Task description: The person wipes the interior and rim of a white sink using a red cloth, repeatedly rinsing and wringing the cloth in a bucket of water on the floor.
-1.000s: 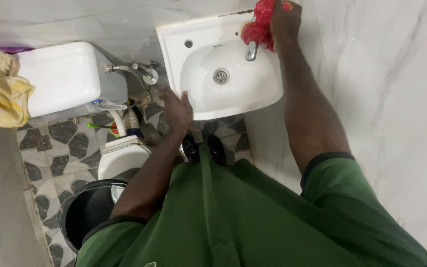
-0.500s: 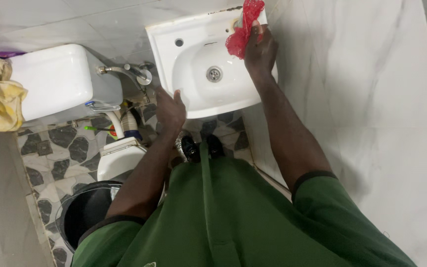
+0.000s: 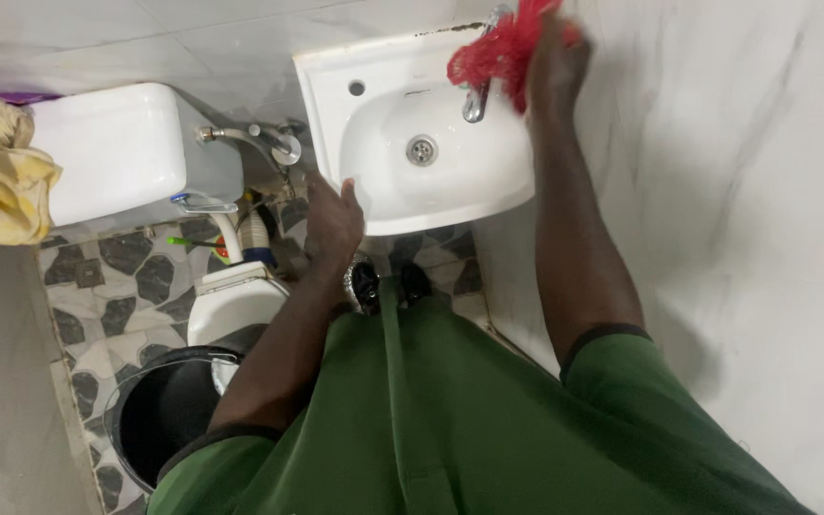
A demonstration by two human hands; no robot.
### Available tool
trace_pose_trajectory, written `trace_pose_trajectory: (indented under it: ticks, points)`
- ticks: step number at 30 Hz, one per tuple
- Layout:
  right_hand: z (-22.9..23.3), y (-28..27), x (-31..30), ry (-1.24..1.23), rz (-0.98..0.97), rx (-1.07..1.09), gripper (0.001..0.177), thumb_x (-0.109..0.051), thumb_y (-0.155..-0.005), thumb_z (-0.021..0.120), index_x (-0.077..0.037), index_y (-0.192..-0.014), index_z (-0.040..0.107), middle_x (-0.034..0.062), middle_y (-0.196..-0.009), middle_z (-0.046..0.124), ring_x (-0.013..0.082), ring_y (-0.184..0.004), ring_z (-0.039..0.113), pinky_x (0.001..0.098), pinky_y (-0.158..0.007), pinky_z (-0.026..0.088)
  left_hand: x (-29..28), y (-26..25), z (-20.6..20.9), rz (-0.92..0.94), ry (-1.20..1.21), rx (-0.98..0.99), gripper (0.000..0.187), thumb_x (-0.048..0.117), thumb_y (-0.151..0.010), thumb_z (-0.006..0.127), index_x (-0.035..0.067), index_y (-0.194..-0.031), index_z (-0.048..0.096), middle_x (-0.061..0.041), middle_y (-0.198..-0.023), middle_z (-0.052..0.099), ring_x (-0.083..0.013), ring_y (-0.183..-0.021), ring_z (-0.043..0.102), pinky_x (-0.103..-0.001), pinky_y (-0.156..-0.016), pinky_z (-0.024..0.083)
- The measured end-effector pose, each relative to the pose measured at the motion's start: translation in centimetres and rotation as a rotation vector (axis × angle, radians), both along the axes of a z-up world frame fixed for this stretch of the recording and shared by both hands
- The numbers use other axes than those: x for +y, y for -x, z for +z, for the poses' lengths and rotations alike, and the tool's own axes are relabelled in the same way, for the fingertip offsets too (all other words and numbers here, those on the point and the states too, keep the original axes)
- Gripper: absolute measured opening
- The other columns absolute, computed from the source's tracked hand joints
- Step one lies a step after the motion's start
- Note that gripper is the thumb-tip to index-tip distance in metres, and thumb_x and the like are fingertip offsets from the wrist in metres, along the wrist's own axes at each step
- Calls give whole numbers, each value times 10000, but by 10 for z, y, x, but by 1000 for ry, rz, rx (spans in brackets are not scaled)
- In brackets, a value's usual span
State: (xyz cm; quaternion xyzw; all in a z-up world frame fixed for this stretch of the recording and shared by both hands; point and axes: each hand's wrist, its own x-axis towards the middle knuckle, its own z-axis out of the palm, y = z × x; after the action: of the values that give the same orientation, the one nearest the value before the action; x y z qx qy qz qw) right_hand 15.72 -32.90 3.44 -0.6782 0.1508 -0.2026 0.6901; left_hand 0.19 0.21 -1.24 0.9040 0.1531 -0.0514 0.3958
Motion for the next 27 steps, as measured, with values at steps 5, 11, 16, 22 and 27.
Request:
trace_pose_trajectory:
  ticks: [5,11,16,22,27]
  points:
    - [5,59,77,60,185,117,319,-312,-997,732,-41,-1160,694,54,-900,714,122,-715,674,292,-628,589,-3,-5,-8,33,-59,-63,705,328,-1037,603,-93,-1497,274,-358,-1353,527,-493,-1219,587,-565,-996,497]
    - [18,13,54,-322,346,406,342,-209,-891,744,14,-1148,706,109,-846,732,211,-641,672,411,-603,573,-2,0,-7,57,-71,26,632,349,-1027,616,-50,-1447,362,-304,-1304,583,-461,-1166,635,-553,-955,532]
    - [-19,-22,26,-717,465,579,299,-166,-871,717,-44,-1133,641,80,-849,690,189,-672,659,578,-755,643,-2,-4,-16,33,-109,-123,719,307,-994,660,-121,-1440,296,-369,-1292,533,-511,-1120,599,-570,-886,510]
    - [-30,2,47,-725,313,525,251,-259,-902,726,-78,-1061,657,43,-833,718,156,-666,674,480,-696,599,-1,-3,-16,55,-49,-133,572,330,-1034,629,-31,-1418,405,-302,-1277,601,-473,-1128,646,-552,-942,537]
    - [0,26,55,110,39,116,258,-288,-981,768,-37,-998,715,-12,-802,695,74,-668,625,257,-600,522,0,-3,-4,30,-113,58,549,358,-1044,608,-38,-1377,424,-295,-1270,606,-472,-1134,652,-571,-932,536]
